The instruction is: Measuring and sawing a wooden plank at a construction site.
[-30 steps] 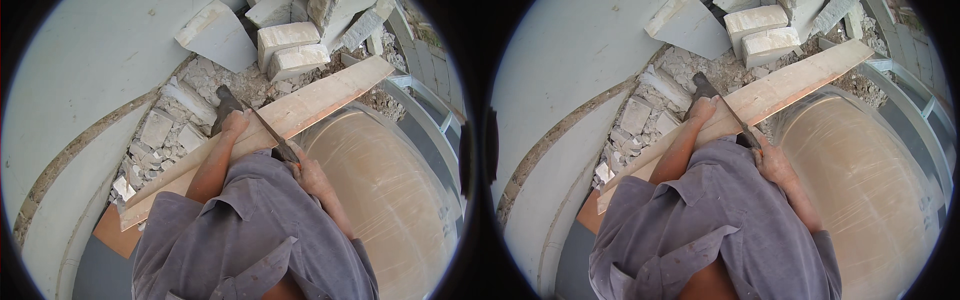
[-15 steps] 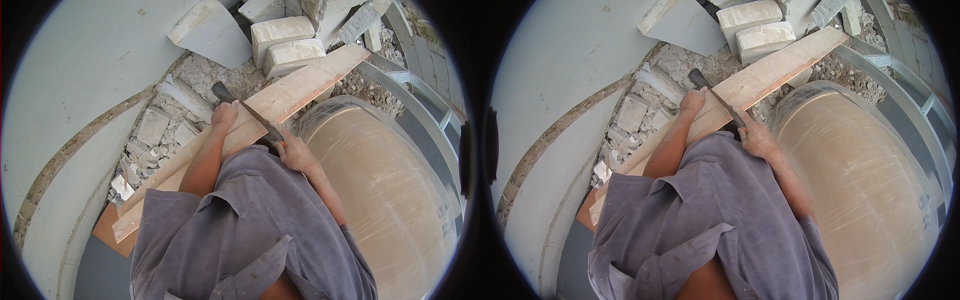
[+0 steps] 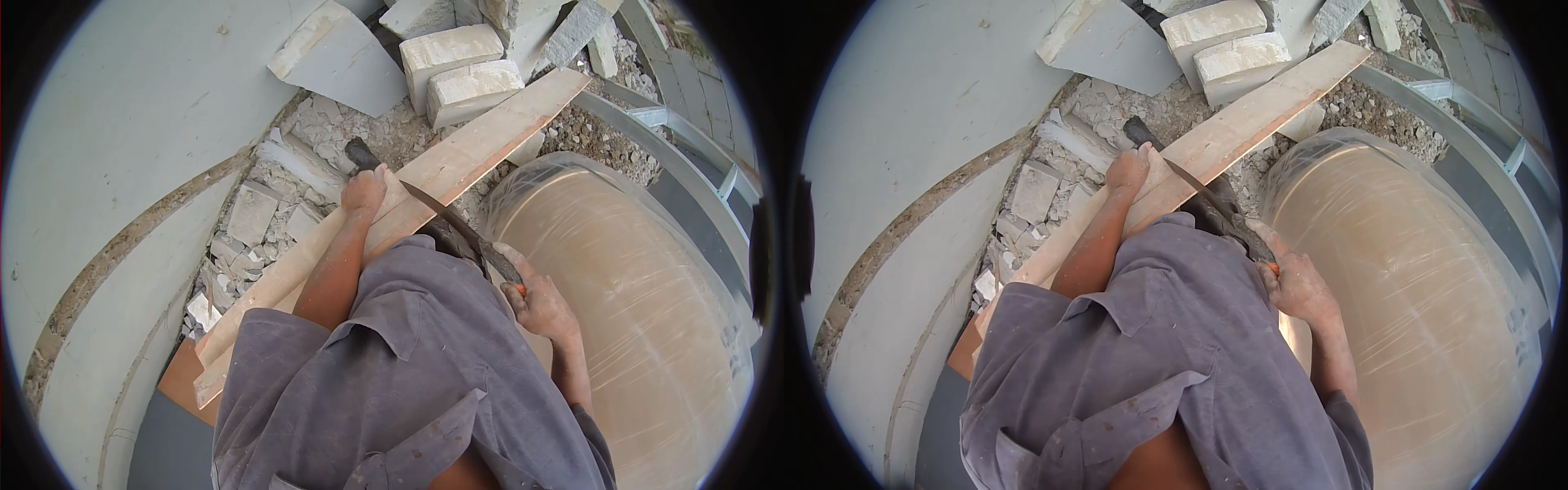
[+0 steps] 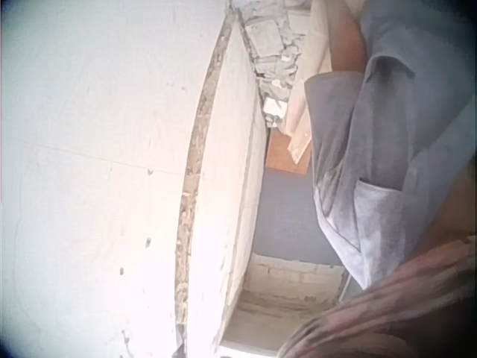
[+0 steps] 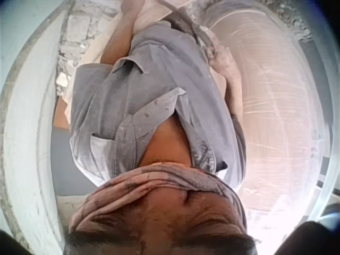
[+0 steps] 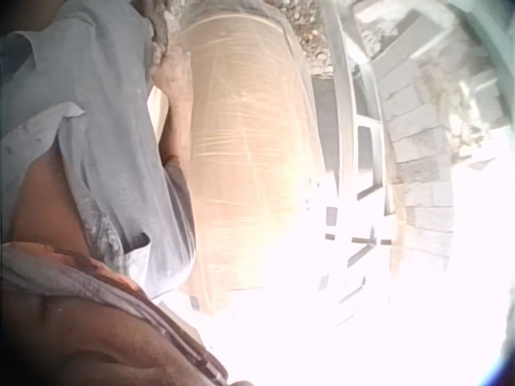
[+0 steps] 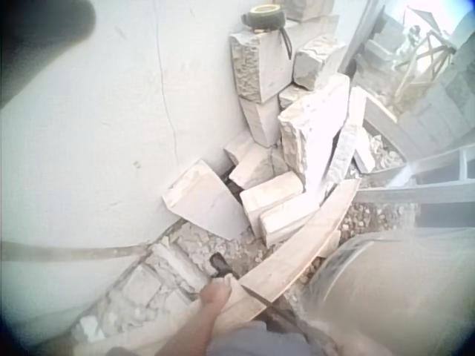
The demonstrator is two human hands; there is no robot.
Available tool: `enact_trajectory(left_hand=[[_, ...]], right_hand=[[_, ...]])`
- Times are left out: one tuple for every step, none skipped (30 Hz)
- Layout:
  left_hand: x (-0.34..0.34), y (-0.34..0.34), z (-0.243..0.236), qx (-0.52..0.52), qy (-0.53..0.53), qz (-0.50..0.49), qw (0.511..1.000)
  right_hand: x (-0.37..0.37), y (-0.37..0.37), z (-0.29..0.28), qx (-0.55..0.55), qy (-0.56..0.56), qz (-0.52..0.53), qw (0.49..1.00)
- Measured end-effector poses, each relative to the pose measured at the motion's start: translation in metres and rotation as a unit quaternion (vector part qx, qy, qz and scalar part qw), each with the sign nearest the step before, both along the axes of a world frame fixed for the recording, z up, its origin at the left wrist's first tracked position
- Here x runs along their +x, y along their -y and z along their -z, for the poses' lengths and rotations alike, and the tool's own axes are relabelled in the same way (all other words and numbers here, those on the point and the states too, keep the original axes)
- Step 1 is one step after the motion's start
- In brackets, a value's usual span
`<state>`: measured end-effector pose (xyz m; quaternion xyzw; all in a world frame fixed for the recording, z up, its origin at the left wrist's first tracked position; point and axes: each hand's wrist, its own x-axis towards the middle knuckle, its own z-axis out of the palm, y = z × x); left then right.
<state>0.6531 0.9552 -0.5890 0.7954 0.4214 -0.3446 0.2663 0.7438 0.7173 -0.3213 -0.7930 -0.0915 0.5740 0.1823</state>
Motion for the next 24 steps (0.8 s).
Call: enact_trajectory(left_hand=[[0.005,0.0,-0.004,0.002,0.001,0.0,1.0],[0.017,0.003,-0.014,0.01,0.024,0.018,0.999],[0.017,0.007,-0.024,0.018,0.043,0.033,0.998],[0.006,0.01,-0.029,0.021,0.037,0.035,0.998],[0.005,0.008,-0.031,0.022,0.086,0.05,0.995],[0.004,0.006,-0.034,0.022,0.136,0.065,0.988],[0.003,0.001,-0.037,0.029,0.118,0.069,0.99],[0.003,-0.006,-0.053,0.027,0.118,0.074,0.99],[0.005,-0.018,-0.071,-0.04,0.117,0.139,0.983],[-0.001,-0.023,-0.083,-0.108,0.112,0.198,0.968],[-0.005,-0.023,-0.088,-0.109,0.115,0.197,0.968],[-0.008,-0.024,-0.09,-0.159,0.109,0.245,0.95],[-0.011,-0.023,-0.091,-0.209,0.102,0.292,0.928],[-0.02,-0.018,-0.09,-0.208,0.103,0.296,0.927],[-0.029,-0.011,-0.082,-0.232,0.089,0.285,0.926],[-0.036,-0.006,-0.074,-0.256,0.075,0.273,0.924],[-0.036,-0.002,-0.08,-0.258,0.028,0.292,0.921],[-0.032,0.0,-0.082,-0.259,0.026,0.293,0.92],[-0.025,0.002,-0.084,-0.232,0.005,0.301,0.925],[-0.018,0.005,-0.088,-0.205,-0.017,0.309,0.929],[-0.013,0.011,-0.086,-0.206,-0.019,0.309,0.928],[-0.009,0.02,-0.082,-0.195,-0.029,0.29,0.937],[-0.005,0.025,-0.077,-0.182,-0.037,0.272,0.944],[-0.006,0.026,-0.071,-0.182,-0.037,0.273,0.944]], right_hand=[[-0.004,0.007,0.015,0.039,0.03,-0.004,0.999],[-0.004,-0.001,0.039,0.037,0.032,0.002,0.999],[-0.005,-0.017,0.064,0.014,0.026,0.003,1.0],[-0.012,-0.026,0.079,-0.005,0.018,0.002,1.0],[-0.013,-0.025,0.086,0.001,0.019,0.001,1.0],[-0.014,-0.024,0.092,0.022,0.032,-0.014,0.999],[-0.014,-0.023,0.096,0.043,0.046,-0.028,0.998],[-0.016,-0.017,0.099,0.041,0.046,-0.023,0.998],[-0.015,-0.012,0.109,0.066,0.037,-0.01,0.997],[-0.015,-0.009,0.112,0.089,0.026,-0.001,0.996],[-0.01,-0.014,0.105,0.088,0.028,-0.002,0.996],[-0.002,-0.023,0.096,0.057,0.0,0.003,0.998],[0.002,-0.028,0.091,0.025,-0.029,0.008,0.999],[-0.003,-0.024,0.093,0.025,-0.026,0.011,0.999],[-0.007,-0.02,0.101,0.051,0.004,-0.001,0.999],[-0.008,-0.018,0.105,0.076,0.035,-0.013,0.996],[-0.008,-0.018,0.104,0.077,0.033,-0.011,0.996],[-0.007,-0.019,0.101,0.08,0.027,0.012,0.996],[-0.006,-0.019,0.1,0.083,0.02,0.036,0.996],[-0.007,-0.018,0.101,0.083,0.018,0.038,0.996],[-0.007,-0.018,0.101,0.102,0.034,0.034,0.994],[-0.008,-0.017,0.101,0.122,0.05,0.03,0.991],[-0.005,-0.019,0.102,0.121,0.05,0.031,0.991],[-0.003,-0.021,0.101,0.093,0.032,0.016,0.995]])
